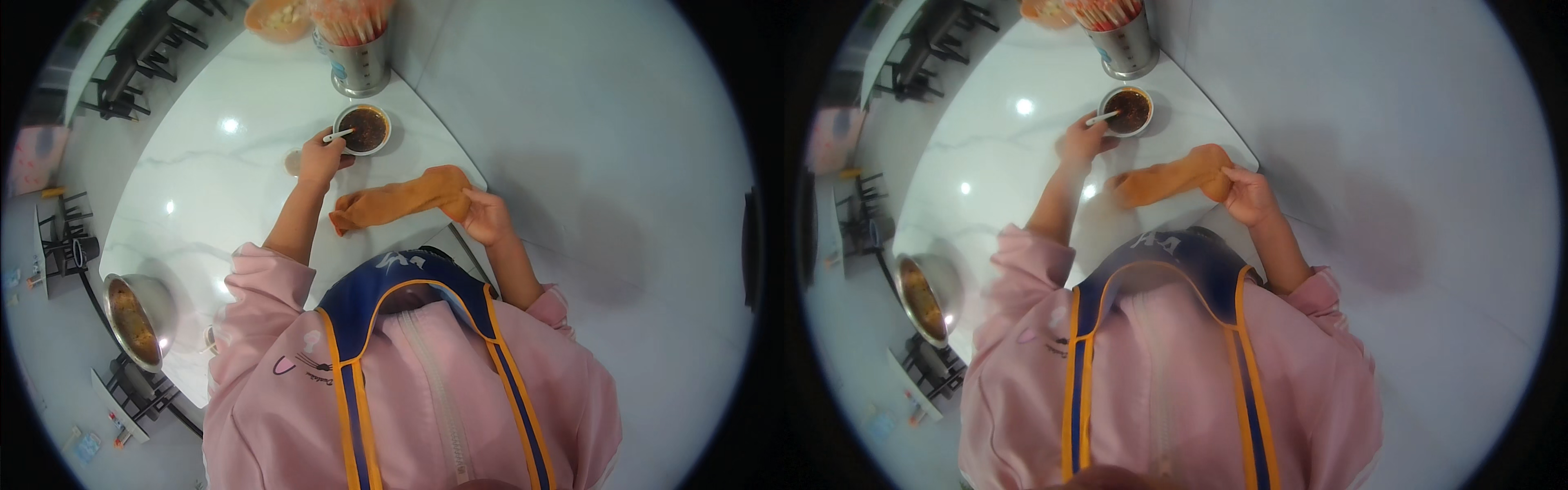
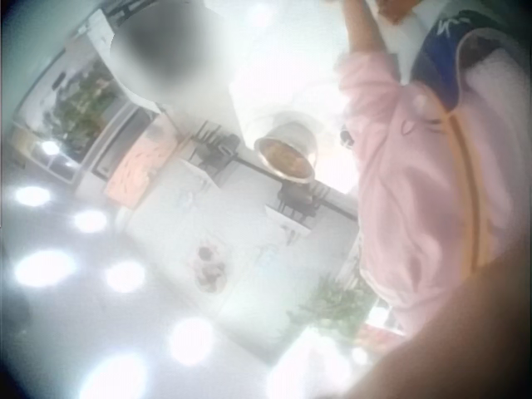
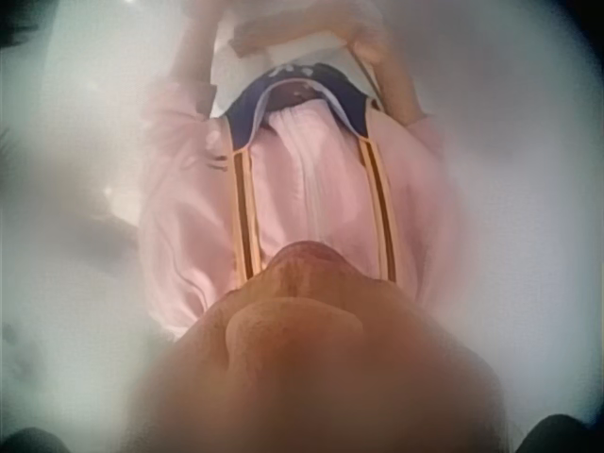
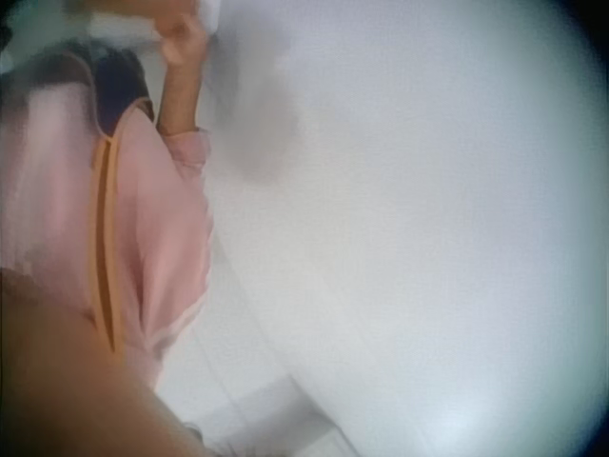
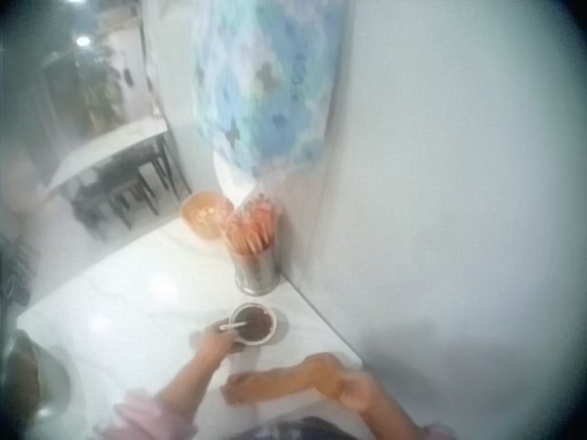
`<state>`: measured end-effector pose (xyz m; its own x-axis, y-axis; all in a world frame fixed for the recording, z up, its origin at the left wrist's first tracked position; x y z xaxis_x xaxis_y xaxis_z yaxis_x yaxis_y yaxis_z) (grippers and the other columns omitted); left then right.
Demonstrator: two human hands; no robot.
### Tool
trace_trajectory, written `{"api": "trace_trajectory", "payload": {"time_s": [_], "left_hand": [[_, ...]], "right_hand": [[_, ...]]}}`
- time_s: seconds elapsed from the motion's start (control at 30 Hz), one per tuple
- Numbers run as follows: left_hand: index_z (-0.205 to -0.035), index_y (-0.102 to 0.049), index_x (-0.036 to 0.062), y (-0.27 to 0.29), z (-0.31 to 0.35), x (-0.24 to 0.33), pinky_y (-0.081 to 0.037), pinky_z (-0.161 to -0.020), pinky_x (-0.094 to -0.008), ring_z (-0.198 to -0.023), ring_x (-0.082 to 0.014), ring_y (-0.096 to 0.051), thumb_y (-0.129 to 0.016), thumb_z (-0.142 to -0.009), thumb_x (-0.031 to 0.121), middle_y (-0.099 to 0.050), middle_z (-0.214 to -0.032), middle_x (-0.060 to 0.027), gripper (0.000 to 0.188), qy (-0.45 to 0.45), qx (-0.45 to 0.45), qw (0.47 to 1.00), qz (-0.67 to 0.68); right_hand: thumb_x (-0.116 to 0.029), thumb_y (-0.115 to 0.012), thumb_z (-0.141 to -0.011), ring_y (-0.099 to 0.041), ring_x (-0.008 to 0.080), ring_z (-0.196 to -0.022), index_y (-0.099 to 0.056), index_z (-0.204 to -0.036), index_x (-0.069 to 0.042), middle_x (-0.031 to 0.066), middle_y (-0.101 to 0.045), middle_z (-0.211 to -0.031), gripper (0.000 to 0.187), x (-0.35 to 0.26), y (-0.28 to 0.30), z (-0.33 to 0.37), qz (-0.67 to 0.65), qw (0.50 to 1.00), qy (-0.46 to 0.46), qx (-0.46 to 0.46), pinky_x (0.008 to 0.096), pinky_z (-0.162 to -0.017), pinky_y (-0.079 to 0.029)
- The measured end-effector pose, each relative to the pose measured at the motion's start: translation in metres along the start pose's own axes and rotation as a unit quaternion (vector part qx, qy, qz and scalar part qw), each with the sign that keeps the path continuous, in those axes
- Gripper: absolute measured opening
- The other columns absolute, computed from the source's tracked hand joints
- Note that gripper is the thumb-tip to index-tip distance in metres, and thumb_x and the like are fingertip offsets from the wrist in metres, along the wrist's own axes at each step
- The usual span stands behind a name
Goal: The person wipes a white table with an orange cloth, moving cups and a bowl aside to reach different areas. They clean around and under the items, then return the cups and bowl to their original positions.
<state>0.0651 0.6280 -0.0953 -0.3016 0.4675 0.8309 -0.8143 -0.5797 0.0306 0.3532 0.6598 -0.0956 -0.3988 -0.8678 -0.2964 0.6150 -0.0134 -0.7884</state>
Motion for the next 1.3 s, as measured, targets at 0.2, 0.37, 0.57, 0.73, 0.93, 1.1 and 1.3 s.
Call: {"api": "trace_trajectory", "payload": {"time_s": [0.2,0.37,0.57,0.73,0.93,1.1,1.3], "left_hand": [[-0.131,-0.049,-0.0045,0.016,0.016,0.003,-0.061,-0.070,-0.0310,-0.075,-0.0245,-0.070,-0.053,-0.085,0.007,-0.065,-0.099,-0.0184,0.047,-0.013,-0.007,0.999,-0.030],[-0.131,-0.049,-0.0053,0.024,0.017,0.001,-0.060,-0.069,-0.0308,-0.075,-0.0245,-0.070,-0.053,-0.085,0.007,-0.065,-0.098,-0.0187,0.048,-0.012,-0.006,0.999,-0.047],[-0.132,-0.047,-0.0059,0.026,0.014,-0.004,-0.060,-0.068,-0.0299,-0.074,-0.0246,-0.070,-0.053,-0.085,0.010,-0.066,-0.097,-0.0189,0.049,-0.016,-0.025,0.998,-0.054],[-0.134,-0.044,-0.0057,0.026,0.010,-0.007,-0.059,-0.067,-0.0295,-0.074,-0.0241,-0.070,-0.053,-0.087,0.013,-0.066,-0.097,-0.0190,0.051,-0.027,-0.035,0.998,-0.039],[-0.134,-0.045,-0.0016,0.026,0.014,-0.016,-0.060,-0.062,-0.0295,-0.073,-0.0218,-0.069,-0.052,-0.087,0.012,-0.064,-0.102,-0.0168,0.049,-0.007,-0.033,0.999,0.000],[-0.129,-0.050,-0.0005,0.026,0.011,-0.017,-0.059,-0.057,-0.0291,-0.072,-0.0190,-0.068,-0.050,-0.085,0.008,-0.064,-0.098,-0.0138,0.045,-0.020,-0.032,0.999,0.038],[-0.128,-0.052,0.0007,0.027,0.013,-0.017,-0.059,-0.056,-0.0280,-0.066,-0.0186,-0.067,-0.049,-0.085,0.008,-0.064,-0.091,-0.0135,0.044,-0.023,-0.027,0.999,0.035]], "right_hand": [[-0.009,-0.054,-0.092,-0.057,0.0199,-0.108,-0.051,-0.122,0.007,0.0127,-0.058,-0.117,0.035,-0.015,-0.004,0.004,0.123,0.989,0.081,0.025,0.0318,-0.093,-0.046],[-0.010,-0.059,-0.090,-0.057,0.0177,-0.105,-0.057,-0.115,0.006,0.0105,-0.061,-0.111,0.030,-0.037,-0.007,0.006,0.188,0.970,0.150,0.044,0.0308,-0.090,-0.046],[-0.008,-0.059,-0.090,-0.058,0.0189,-0.103,-0.058,-0.114,0.005,0.0108,-0.061,-0.110,0.027,-0.048,-0.036,0.004,0.166,0.971,0.169,-0.012,0.0336,-0.091,-0.046],[-0.004,-0.058,-0.090,-0.056,0.0202,-0.108,-0.056,-0.119,0.005,0.0123,-0.059,-0.116,0.031,-0.040,-0.044,-0.007,0.148,0.977,0.156,0.013,0.0351,-0.095,-0.043],[-0.009,-0.050,-0.094,-0.049,0.0234,-0.120,-0.049,-0.126,0.004,0.0144,-0.052,-0.129,0.034,-0.052,-0.086,-0.016,0.304,0.909,0.285,-0.024,0.0362,-0.102,-0.039],[-0.014,-0.051,-0.096,-0.057,0.0180,-0.104,-0.053,-0.122,0.002,0.0085,-0.059,-0.115,0.031,-0.048,-0.093,-0.055,0.337,0.918,0.209,0.021,0.0328,-0.090,-0.046],[-0.014,-0.058,-0.088,-0.061,0.0192,-0.088,-0.061,-0.115,-0.014,0.0028,-0.061,-0.100,0.027,-0.031,-0.164,-0.088,0.771,0.538,0.329,-0.092,0.0300,-0.074,-0.051]]}}
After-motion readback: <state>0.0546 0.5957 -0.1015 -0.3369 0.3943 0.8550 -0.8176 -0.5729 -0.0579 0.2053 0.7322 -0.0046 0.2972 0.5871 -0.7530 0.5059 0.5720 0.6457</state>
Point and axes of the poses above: each hand's wrist, its own z-axis away from the middle knuckle, its own y-axis out of the back of the hand, x = y × z, the point moved 9 cm from there along -z, towards the middle knuckle
